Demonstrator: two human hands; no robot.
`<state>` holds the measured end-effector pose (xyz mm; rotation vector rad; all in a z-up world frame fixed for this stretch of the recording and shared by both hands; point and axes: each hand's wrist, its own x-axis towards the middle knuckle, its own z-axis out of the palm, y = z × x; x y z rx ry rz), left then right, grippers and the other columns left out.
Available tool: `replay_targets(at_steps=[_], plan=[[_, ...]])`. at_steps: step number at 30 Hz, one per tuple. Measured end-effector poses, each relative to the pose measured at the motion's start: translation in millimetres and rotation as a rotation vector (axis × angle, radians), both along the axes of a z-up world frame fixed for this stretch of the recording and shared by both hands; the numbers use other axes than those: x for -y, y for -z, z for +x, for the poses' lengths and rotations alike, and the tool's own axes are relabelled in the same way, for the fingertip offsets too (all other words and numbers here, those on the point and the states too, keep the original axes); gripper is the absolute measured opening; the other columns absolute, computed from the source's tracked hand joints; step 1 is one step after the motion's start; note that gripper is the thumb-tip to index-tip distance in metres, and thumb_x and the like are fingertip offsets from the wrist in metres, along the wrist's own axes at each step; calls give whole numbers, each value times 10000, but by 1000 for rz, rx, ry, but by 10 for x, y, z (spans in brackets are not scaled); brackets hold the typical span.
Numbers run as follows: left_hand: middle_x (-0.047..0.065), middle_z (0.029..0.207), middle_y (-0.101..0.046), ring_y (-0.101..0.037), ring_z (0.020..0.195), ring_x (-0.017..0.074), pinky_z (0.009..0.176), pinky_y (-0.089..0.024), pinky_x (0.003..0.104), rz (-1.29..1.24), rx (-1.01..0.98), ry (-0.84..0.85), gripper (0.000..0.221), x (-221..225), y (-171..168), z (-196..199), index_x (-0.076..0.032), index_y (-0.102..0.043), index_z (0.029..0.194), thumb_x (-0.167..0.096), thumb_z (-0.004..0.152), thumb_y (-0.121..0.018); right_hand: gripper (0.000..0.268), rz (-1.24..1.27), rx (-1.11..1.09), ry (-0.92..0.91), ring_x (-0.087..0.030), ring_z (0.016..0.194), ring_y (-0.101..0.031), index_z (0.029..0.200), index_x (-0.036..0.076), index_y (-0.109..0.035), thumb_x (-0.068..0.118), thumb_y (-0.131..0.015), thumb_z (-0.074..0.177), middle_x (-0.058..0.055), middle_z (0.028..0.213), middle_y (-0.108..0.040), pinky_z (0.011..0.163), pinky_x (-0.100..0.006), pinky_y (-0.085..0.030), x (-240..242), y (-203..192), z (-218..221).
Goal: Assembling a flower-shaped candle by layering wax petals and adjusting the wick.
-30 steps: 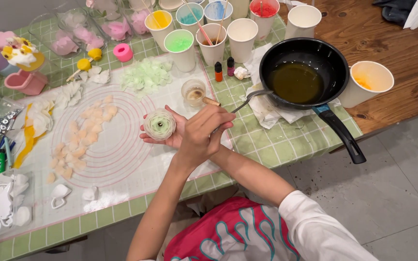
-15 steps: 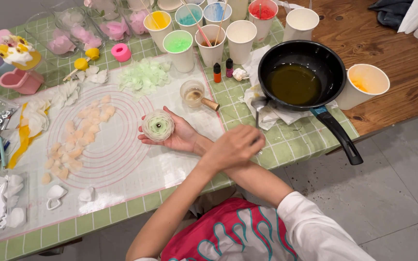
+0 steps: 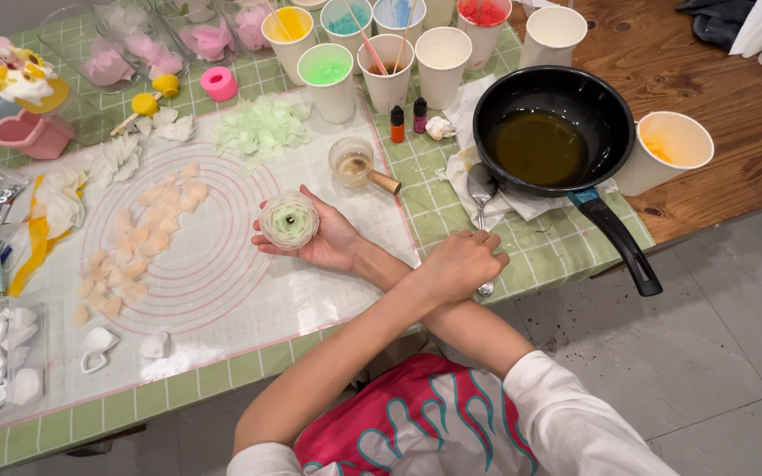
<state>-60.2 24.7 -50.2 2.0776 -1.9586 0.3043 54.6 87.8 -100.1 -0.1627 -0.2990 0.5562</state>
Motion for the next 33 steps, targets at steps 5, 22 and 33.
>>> replay_targets(at_steps=[5,22,33], plan=[[114,963,-674,-679,955,311,776,-536,425,-87,-141,11,324,-152,-210,208,-67,-718,1052,-37,733,-667,735,-7,-47,23,-471,1329,-551,1531,-34,-403,574,-323,1125,-298,1445,-542,1198,-557,-426,71,3,29],[47,1007,-757,-694,896,102,799,-563,252,-1080,-1087,-349,158,-2139,147,2162,-14,-743,1137,-100,1029,-667,625,-131,-150,232,-458,1424,-467,1500,-2,-448,464,-358,1093,-261,1495,-502,1211,-560,-390,176,-259,47],[46,997,-741,-677,905,81,779,-566,248,-894,-1315,-256,214,-2052,42,1831,-12,-724,1164,-70,958,-728,624,-190,-153,191,-432,1234,-613,1449,-3,-510,501,-361,1112,-229,1390,-607,1057,-528,-522,237,-256,-9]])
